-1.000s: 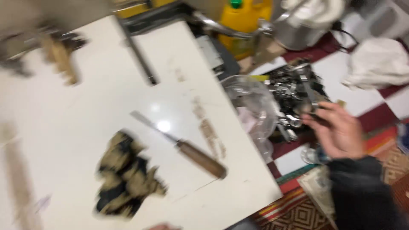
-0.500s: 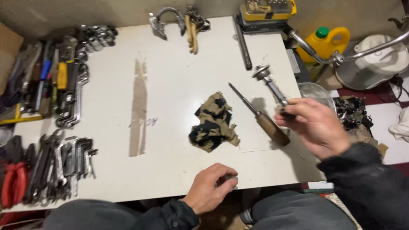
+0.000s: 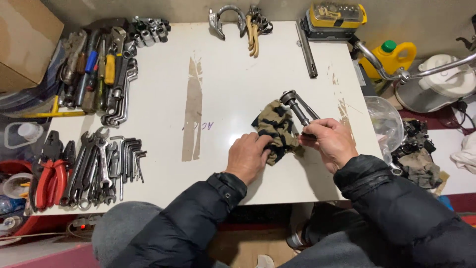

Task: The person retrieves bicycle components from a box and places them on a table. They then use a wrench to loosen and remove parts from a bicycle hub, followed by cleaning the hub axle with a cloth.

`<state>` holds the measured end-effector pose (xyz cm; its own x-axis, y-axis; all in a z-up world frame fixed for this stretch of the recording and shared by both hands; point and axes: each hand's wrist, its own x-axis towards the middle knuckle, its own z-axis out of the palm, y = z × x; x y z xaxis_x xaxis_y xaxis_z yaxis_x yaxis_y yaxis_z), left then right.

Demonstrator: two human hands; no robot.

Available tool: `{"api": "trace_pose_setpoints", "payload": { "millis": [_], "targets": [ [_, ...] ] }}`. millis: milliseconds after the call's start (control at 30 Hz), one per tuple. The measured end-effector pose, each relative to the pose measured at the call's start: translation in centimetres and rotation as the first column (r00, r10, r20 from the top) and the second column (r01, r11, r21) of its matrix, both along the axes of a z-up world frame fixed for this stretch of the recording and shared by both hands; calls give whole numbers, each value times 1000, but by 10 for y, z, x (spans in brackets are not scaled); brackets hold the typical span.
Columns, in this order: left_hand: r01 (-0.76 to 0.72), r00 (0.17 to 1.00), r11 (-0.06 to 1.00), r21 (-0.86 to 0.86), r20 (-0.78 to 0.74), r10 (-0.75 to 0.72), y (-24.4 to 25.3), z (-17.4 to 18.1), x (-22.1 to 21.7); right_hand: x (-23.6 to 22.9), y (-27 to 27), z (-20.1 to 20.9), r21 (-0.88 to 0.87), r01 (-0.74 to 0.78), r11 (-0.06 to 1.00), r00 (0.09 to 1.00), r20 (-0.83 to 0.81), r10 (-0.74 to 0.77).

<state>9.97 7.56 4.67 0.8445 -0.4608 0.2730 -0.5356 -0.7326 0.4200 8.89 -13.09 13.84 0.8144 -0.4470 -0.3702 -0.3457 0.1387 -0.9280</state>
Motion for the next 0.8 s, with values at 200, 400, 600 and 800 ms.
{"api": "trace_pose_setpoints", "payload": {
  "millis": [200,400,600,800],
  "targets": [
    [14,963,964,266,-262,58,38,-2,29,-5,11,-21,-67,8,998,998,-54,-11],
    [-144,948,837,528,-169,269,113,74,35,-8,51,-17,-140,-100,985,981,-178,75],
    [-222,813,800,557,-347,467,161,91,37,-3,57,-39,-241,-261,935,949,-241,203],
    [-172,735,847,503,-508,450,150,125,22,1,64,-39,-372,-412,832,892,-349,286]
  ]
}}
